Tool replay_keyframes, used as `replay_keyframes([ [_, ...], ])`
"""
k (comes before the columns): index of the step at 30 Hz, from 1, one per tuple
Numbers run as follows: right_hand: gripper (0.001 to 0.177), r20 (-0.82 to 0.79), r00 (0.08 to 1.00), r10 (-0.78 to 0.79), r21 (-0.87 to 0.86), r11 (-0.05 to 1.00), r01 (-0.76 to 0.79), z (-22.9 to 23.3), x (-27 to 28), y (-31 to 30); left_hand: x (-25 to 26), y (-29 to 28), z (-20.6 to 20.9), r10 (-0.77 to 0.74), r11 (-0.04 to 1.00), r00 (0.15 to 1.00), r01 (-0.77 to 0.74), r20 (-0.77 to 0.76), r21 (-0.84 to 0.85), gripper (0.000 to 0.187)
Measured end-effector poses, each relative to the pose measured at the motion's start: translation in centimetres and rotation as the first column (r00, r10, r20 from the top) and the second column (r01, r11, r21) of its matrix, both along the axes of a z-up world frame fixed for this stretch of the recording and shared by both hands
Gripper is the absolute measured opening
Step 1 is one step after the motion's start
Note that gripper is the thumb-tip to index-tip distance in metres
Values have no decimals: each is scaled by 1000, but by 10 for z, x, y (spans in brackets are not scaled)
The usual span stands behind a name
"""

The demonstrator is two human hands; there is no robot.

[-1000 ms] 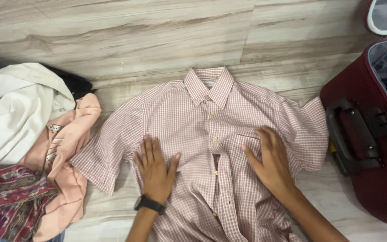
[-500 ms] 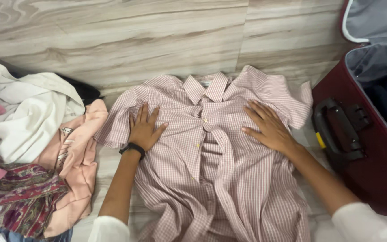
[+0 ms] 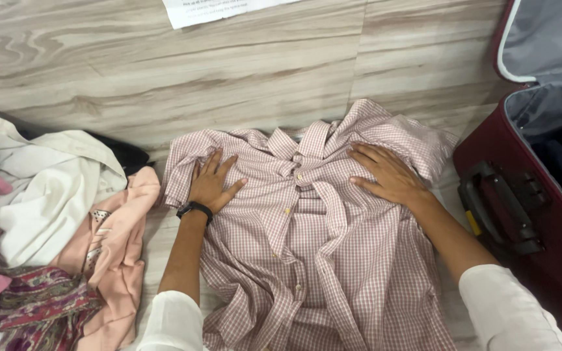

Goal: The person folds several items of clothing and packs them into a suitcase.

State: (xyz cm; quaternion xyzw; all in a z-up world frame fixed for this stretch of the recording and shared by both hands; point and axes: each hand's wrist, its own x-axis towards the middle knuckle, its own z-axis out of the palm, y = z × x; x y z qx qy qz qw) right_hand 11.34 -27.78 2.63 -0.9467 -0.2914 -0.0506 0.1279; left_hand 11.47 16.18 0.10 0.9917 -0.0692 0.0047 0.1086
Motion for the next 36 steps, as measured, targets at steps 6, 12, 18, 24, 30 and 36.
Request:
replay_keyframes([
  [6,67,-104,939,-327,-354,895,272,25,-5,46,0,-19,12,109,993,986,-113,-122,-25,76],
  [12,67,19,869,-494,103,866,490,-5,-75,84,-60,-107,-14,192,981,975,-193,115,-2,69],
  [18,63,116,938,-327,182,935,303,-35,-139,47,-165,-104,-18,62,966,973,-2,224,-258,71],
  [24,47,167,968,-188,343,931,122,1,-187,37,-236,-109,15,-40,947,951,134,308,-292,67],
  [30,49,-435,875,-212,-52,976,211,56,-259,63,-292,-142,68,-136,953,980,90,-144,-288,59],
  [36,30,-508,845,-166,43,975,217,68,-272,70,-294,-136,61,-239,923,947,152,-215,-354,27],
])
